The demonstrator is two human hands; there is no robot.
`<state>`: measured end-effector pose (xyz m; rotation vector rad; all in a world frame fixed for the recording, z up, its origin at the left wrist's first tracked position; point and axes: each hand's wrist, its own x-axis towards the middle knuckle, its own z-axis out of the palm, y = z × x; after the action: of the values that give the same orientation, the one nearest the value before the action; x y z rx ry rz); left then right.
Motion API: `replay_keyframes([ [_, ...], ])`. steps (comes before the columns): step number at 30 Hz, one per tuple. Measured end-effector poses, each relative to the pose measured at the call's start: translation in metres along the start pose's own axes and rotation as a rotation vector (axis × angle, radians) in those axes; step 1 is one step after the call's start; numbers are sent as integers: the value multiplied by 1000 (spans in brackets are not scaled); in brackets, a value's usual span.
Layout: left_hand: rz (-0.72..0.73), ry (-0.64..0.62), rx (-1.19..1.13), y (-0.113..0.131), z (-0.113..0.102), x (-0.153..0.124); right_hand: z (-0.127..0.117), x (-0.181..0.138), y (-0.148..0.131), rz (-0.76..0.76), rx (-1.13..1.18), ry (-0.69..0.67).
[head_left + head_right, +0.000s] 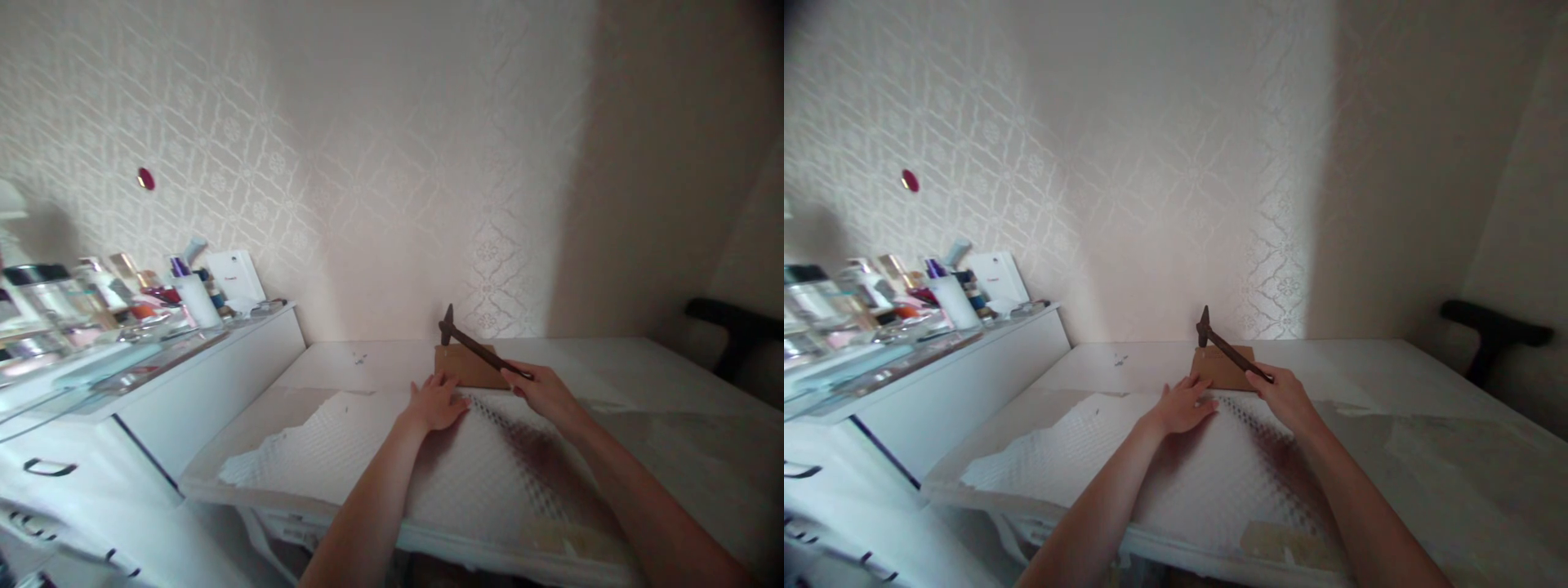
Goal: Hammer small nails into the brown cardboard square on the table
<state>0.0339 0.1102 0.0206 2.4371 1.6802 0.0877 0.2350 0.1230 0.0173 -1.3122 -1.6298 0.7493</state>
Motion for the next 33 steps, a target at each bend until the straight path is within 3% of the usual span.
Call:
replay_keyframes([
  [27,-15,-7,-8,2,-1,-1,2,2,3,33,-10,-32],
  [33,-28,-26,-11,3,-3,-2,1,-1,-2,2,82,-33],
])
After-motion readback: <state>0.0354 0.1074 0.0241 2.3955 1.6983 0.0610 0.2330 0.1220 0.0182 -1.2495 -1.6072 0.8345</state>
